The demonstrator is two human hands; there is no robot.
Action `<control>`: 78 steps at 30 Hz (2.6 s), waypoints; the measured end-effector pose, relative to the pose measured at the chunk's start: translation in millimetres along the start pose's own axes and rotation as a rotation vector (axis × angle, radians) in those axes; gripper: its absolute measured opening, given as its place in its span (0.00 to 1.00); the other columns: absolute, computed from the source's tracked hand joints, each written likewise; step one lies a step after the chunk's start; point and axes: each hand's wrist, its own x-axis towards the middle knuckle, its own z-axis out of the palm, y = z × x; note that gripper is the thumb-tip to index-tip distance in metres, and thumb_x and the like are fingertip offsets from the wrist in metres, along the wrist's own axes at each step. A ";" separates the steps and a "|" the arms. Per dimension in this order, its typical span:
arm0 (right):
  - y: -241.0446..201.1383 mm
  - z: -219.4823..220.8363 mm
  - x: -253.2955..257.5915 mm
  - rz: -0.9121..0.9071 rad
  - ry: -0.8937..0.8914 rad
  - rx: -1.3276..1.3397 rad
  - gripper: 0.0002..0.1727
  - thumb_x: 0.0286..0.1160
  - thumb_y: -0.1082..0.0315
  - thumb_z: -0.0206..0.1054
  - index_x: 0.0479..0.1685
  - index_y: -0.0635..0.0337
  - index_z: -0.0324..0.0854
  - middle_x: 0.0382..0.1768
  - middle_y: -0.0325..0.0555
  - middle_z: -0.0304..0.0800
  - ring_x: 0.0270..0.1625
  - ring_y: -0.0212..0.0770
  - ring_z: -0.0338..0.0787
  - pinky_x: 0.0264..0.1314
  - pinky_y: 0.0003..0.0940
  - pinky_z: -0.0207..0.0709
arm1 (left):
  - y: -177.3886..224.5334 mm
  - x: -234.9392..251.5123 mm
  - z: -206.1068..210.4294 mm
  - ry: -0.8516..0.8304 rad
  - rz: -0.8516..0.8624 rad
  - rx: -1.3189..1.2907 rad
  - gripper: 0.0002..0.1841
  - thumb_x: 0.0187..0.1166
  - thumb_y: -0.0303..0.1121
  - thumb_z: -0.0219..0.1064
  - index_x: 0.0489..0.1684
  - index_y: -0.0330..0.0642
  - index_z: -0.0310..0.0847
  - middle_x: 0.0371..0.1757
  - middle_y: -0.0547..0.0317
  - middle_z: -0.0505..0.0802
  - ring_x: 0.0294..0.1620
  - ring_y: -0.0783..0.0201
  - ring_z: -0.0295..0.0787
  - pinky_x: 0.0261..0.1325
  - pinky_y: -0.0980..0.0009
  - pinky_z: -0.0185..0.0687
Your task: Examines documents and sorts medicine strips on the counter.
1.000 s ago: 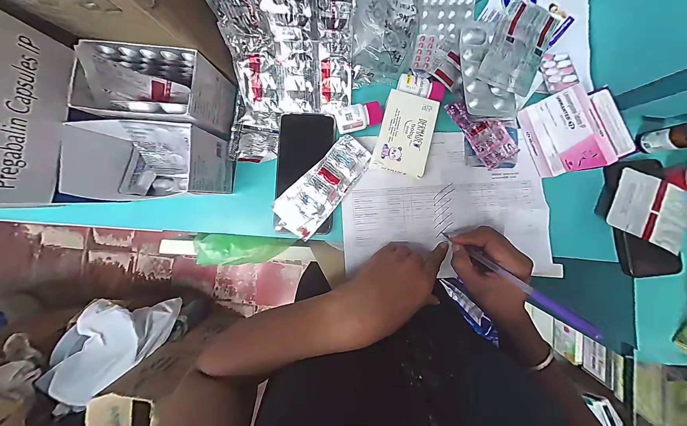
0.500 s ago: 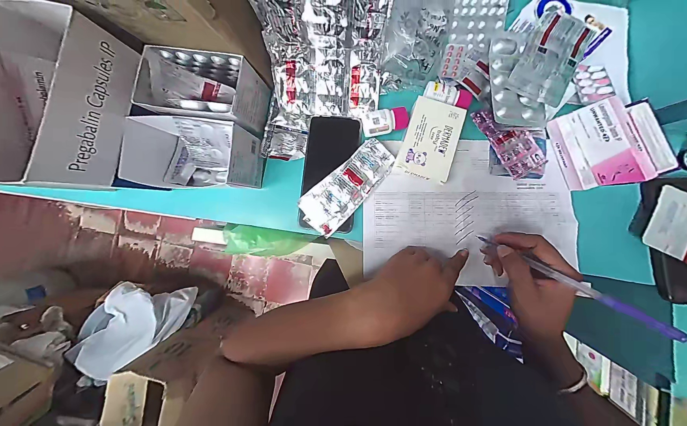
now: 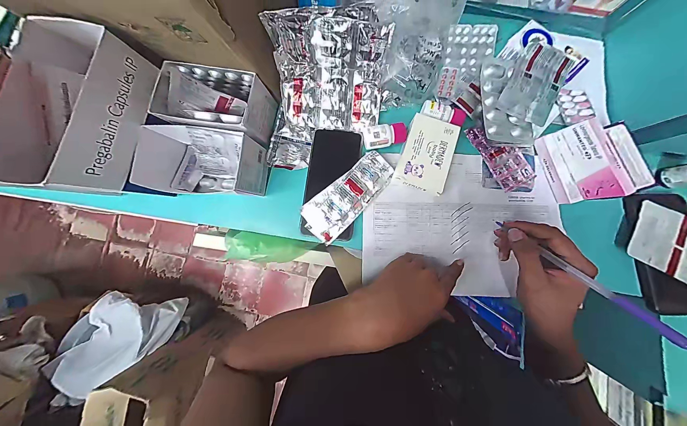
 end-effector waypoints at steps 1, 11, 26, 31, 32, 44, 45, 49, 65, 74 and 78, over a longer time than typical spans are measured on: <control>0.3 0.7 0.7 -0.001 -0.001 0.006 0.08 0.81 0.72 0.63 0.47 0.60 0.88 0.38 0.28 0.94 0.34 0.21 0.90 0.35 0.18 0.86 | -0.4 -0.6 0.2 0.009 0.004 0.002 0.34 0.85 0.46 0.65 0.86 0.33 0.65 0.45 0.37 0.94 0.54 0.39 0.92 0.65 0.46 0.81; 6.0 1.4 11.0 -0.008 0.030 -0.069 0.11 0.84 0.71 0.61 0.51 0.69 0.85 0.40 0.35 0.94 0.36 0.23 0.91 0.38 0.19 0.87 | -5.7 -7.8 8.5 0.189 0.093 0.063 0.30 0.83 0.46 0.66 0.79 0.35 0.75 0.36 0.46 0.94 0.43 0.46 0.94 0.56 0.51 0.87; 5.6 -5.0 74.8 -0.076 -0.233 -0.803 0.38 0.77 0.53 0.72 0.82 0.65 0.70 0.76 0.67 0.77 0.76 0.66 0.80 0.76 0.64 0.74 | -36.6 15.0 -44.8 0.744 -0.103 0.268 0.30 0.79 0.51 0.68 0.78 0.46 0.78 0.77 0.43 0.82 0.79 0.39 0.75 0.71 0.36 0.70; 5.9 -3.8 76.5 -0.023 -0.210 -0.802 0.41 0.74 0.55 0.76 0.85 0.62 0.67 0.76 0.68 0.76 0.76 0.66 0.80 0.74 0.63 0.75 | -41.9 37.3 -56.2 0.795 -0.254 0.204 0.47 0.71 0.56 0.75 0.90 0.44 0.60 0.81 0.34 0.75 0.73 0.33 0.77 0.61 0.38 0.78; 5.6 -3.4 76.4 -0.020 -0.204 -0.799 0.41 0.73 0.54 0.76 0.85 0.63 0.66 0.77 0.69 0.75 0.76 0.66 0.79 0.75 0.63 0.74 | -39.6 41.3 -54.6 0.785 -0.273 0.191 0.48 0.71 0.52 0.77 0.92 0.45 0.58 0.81 0.33 0.74 0.74 0.32 0.76 0.61 0.38 0.79; 2.6 -3.5 81.4 0.096 -0.146 -0.718 0.48 0.64 0.56 0.83 0.86 0.65 0.65 0.78 0.67 0.75 0.75 0.62 0.81 0.74 0.59 0.77 | -62.6 39.5 -67.2 0.843 -0.318 0.156 0.44 0.67 0.27 0.78 0.89 0.41 0.62 0.83 0.31 0.70 0.78 0.30 0.72 0.71 0.37 0.75; 3.5 -6.3 82.1 0.086 -0.154 -0.714 0.48 0.65 0.55 0.83 0.86 0.65 0.65 0.78 0.67 0.75 0.75 0.61 0.82 0.73 0.58 0.78 | -64.8 39.1 -67.7 0.844 -0.328 0.168 0.43 0.67 0.27 0.78 0.89 0.40 0.63 0.83 0.31 0.71 0.79 0.30 0.72 0.71 0.37 0.75; -11.1 -14.1 99.9 0.069 -0.178 -0.813 0.43 0.69 0.46 0.78 0.83 0.59 0.71 0.72 0.66 0.81 0.69 0.65 0.86 0.66 0.65 0.79 | -69.8 35.8 -59.7 0.880 -0.325 0.245 0.37 0.73 0.35 0.76 0.85 0.42 0.69 0.82 0.31 0.74 0.78 0.29 0.73 0.69 0.34 0.74; -2.7 -11.5 189.4 -0.033 -0.324 -0.956 0.39 0.65 0.55 0.83 0.77 0.61 0.77 0.72 0.68 0.80 0.73 0.69 0.81 0.72 0.70 0.73 | -70.4 14.2 -31.8 0.874 -0.273 0.358 0.31 0.77 0.50 0.69 0.78 0.45 0.79 0.81 0.41 0.79 0.82 0.35 0.73 0.78 0.30 0.63; -0.5 3.7 199.2 -0.080 -0.312 -0.947 0.55 0.61 0.43 0.82 0.89 0.59 0.61 0.88 0.69 0.59 0.89 0.73 0.59 0.83 0.71 0.61 | -79.5 24.9 -38.5 0.866 -0.307 0.391 0.30 0.76 0.49 0.69 0.78 0.47 0.79 0.82 0.38 0.78 0.82 0.31 0.71 0.79 0.27 0.59; 8.3 2.2 215.2 0.035 -0.322 -0.985 0.54 0.55 0.59 0.87 0.89 0.55 0.63 0.85 0.71 0.62 0.83 0.75 0.68 0.70 0.72 0.74 | -85.0 36.1 -43.5 0.885 -0.342 0.381 0.27 0.74 0.38 0.72 0.75 0.44 0.82 0.78 0.37 0.81 0.78 0.32 0.76 0.67 0.36 0.78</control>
